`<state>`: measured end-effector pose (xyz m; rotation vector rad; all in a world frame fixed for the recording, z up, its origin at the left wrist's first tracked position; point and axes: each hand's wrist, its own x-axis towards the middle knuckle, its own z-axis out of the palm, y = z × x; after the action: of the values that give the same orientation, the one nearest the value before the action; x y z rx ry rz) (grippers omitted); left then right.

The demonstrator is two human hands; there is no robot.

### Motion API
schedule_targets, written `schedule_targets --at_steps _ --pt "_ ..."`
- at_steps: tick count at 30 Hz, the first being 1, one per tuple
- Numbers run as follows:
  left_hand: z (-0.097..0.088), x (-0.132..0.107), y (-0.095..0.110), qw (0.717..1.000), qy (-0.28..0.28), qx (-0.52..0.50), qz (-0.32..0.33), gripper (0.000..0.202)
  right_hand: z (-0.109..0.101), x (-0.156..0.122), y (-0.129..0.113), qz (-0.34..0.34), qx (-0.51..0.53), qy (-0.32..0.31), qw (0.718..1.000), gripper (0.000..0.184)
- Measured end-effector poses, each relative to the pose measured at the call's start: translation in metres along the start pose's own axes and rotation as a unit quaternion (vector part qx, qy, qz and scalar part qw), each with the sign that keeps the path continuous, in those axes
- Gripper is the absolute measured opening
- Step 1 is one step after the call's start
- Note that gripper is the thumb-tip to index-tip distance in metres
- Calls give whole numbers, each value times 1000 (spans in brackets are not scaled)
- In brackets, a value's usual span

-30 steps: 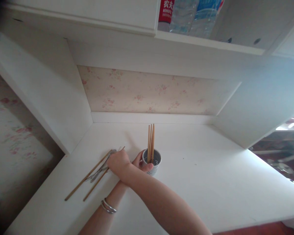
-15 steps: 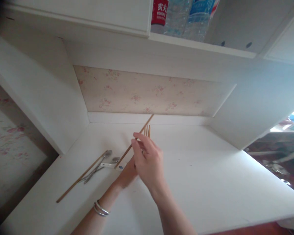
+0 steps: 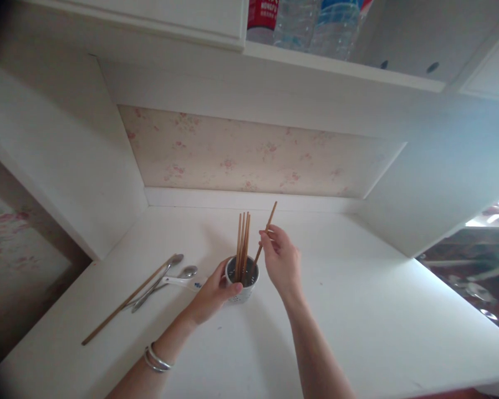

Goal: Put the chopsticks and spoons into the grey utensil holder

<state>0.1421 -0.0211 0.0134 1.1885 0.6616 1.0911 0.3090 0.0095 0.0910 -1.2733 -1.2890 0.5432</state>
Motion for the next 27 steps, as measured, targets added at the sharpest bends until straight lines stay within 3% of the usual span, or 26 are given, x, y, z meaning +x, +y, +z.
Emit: schedule_targets --at_steps 5,10,15,20,24,27 --pt "0 3 -4 1000 6 -3 19 64 12 -9 21 37 -47 -66 996 28" --pt "0 2 -5 1000 14 1 17 64 17 -13 21 26 -142 -118 982 29" --pt "0 2 -1 1000 10 11 10 63 16 -14 23 33 -132 -144 980 34" --pt "2 2 4 1000 5 26 9 63 10 -23 42 98 38 -195 975 40" --pt "5 3 7 1000 -13 24 14 62 8 -38 63 170 211 -243 932 50" --pt "6 2 10 999 -1 46 13 62 12 -47 68 166 245 -260 919 46"
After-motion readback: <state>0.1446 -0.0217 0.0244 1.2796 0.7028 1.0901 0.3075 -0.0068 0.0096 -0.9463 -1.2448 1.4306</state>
